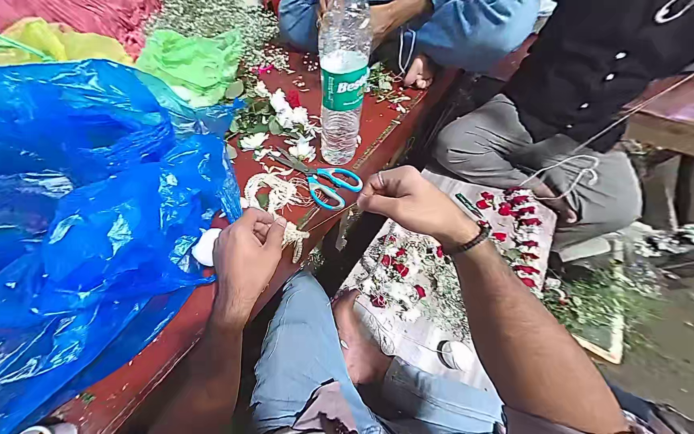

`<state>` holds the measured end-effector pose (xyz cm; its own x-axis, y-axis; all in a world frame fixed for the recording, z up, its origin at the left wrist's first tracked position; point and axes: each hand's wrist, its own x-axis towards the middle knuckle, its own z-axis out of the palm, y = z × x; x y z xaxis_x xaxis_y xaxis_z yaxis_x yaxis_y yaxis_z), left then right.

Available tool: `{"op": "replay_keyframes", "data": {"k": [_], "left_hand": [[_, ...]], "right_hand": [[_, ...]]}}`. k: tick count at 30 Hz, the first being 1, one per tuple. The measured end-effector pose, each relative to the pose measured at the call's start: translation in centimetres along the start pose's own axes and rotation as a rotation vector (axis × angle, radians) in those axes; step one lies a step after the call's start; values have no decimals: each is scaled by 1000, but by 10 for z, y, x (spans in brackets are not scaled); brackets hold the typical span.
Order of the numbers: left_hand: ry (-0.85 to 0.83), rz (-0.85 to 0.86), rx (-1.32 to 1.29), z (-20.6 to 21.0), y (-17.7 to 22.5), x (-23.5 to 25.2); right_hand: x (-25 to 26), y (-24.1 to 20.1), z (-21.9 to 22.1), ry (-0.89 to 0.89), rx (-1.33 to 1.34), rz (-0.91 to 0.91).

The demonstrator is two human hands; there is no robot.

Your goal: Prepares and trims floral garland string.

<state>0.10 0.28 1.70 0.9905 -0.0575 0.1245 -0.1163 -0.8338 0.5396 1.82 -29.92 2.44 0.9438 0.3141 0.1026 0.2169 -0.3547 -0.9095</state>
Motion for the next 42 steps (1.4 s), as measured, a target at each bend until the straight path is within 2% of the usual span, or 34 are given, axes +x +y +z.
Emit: {"op": "replay_keyframes", "data": {"k": [3,5,7,12,14,18,20,26,31,37,42], "left_hand": [[-178,269,-279,17,23,10],[-337,328,-450,31,37,19],[-381,300,-566,39,46,27],[-249,243,-865,33,44,44],[-207,170,-1014,29,41,45],[-112,79,-1170,14,36,49],[-83,66,-1224,10,35,53],[-98,93,-1248,15,42,50],[-172,120,-1135,24,41,35],[-111,131,-1093,23,29,35],[-319,174,-933,22,26,28]], "right_hand": [[8,-6,1,-53,6,-9],[13,-9,5,-51,24,-20],[19,-10,11,-14,77,-33],[26,5,32,-19,384,-51],[21,12,42,-35,494,-16],[-26,21,46,24,470,129],[-49,34,39,30,460,144],[-146,52,34,125,582,248],[-226,84,70,120,815,303],[-283,127,110,249,974,390],[-295,137,122,298,938,381]]}}
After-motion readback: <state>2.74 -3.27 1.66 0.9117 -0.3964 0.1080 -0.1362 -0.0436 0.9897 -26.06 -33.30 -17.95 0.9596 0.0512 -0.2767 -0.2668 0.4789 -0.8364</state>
